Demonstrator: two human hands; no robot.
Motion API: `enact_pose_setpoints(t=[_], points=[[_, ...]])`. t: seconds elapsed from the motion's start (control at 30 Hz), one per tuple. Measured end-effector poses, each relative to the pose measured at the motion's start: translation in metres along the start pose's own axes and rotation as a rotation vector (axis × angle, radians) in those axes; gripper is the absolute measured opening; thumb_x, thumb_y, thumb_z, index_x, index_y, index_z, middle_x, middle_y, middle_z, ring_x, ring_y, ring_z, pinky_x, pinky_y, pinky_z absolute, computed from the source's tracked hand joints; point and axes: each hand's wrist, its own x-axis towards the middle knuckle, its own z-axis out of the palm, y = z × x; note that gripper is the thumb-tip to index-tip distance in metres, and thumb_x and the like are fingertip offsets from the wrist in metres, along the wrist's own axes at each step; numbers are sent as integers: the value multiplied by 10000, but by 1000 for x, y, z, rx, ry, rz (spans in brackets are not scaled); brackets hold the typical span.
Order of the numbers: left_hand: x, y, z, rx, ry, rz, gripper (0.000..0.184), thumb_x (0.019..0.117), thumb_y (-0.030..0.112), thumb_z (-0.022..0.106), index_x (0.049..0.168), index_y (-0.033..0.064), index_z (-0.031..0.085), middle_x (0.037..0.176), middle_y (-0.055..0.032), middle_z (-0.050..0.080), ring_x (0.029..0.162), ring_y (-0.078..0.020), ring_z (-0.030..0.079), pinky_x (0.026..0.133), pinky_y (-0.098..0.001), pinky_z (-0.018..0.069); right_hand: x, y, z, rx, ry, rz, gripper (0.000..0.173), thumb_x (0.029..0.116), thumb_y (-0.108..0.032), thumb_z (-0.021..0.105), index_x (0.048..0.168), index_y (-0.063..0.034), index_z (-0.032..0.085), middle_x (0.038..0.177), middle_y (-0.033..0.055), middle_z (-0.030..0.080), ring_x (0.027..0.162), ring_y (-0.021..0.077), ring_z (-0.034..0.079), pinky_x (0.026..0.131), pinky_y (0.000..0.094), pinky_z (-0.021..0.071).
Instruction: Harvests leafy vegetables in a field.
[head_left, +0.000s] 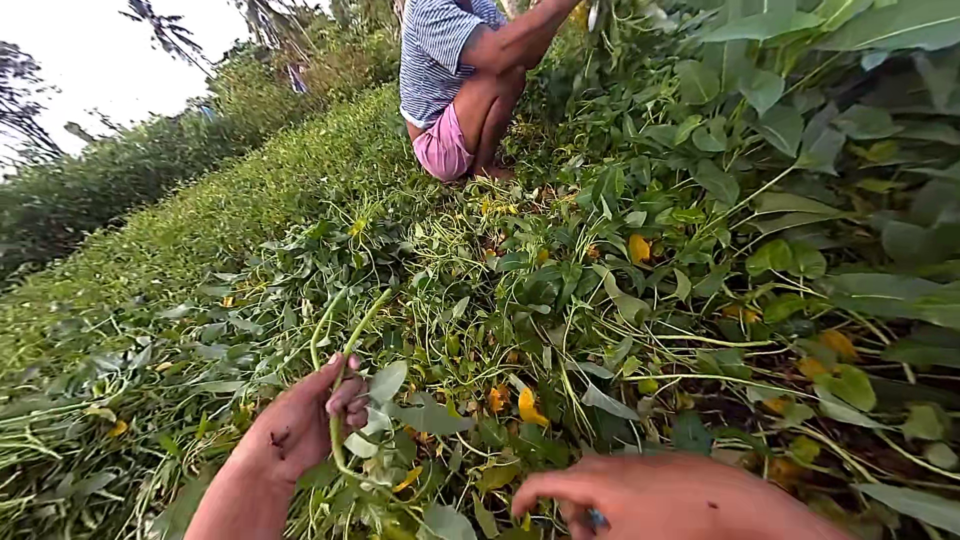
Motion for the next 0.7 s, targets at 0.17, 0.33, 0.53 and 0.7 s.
enact_pose_setpoints(t=[0.17,0.33,0.53,0.7], points=[[32,-26,43,-132,-131,-231,389,1118,412,276,1058,152,559,757,1,580,600,-99,606,549,-232,547,65,100,-31,-175,585,589,560,975,-455,682,1264,22,632,1212,243,652,1177,403,616,1036,575,472],[48,-35,70,-116,-120,-276,312,1118,332,342,1122,110,561,866,-63,662,634,-130,655,565,-250,571,52,111,-26,1,582,559,330,983,-259,702,1170,9,652,1030,195,676,928,336,665,871,531,535],[65,-74,131,136,-132,-289,306,1135,285,317,1227,60,504,754,-50,599,507,-68,507,475,-190,427,7,65,-24,178,562,480,266,1030,-292,632,1135,-47,624,880,72,681,677,168,640,665,361,548],[100,-144,182,421,-242,-318,292,1076,278,533,1250,45,504,855,-40,614,614,-95,549,552,-244,466,26,65,4,169,563,432,269,1035,-270,598,1155,-30,610,916,110,695,774,231,688,745,422,570]])
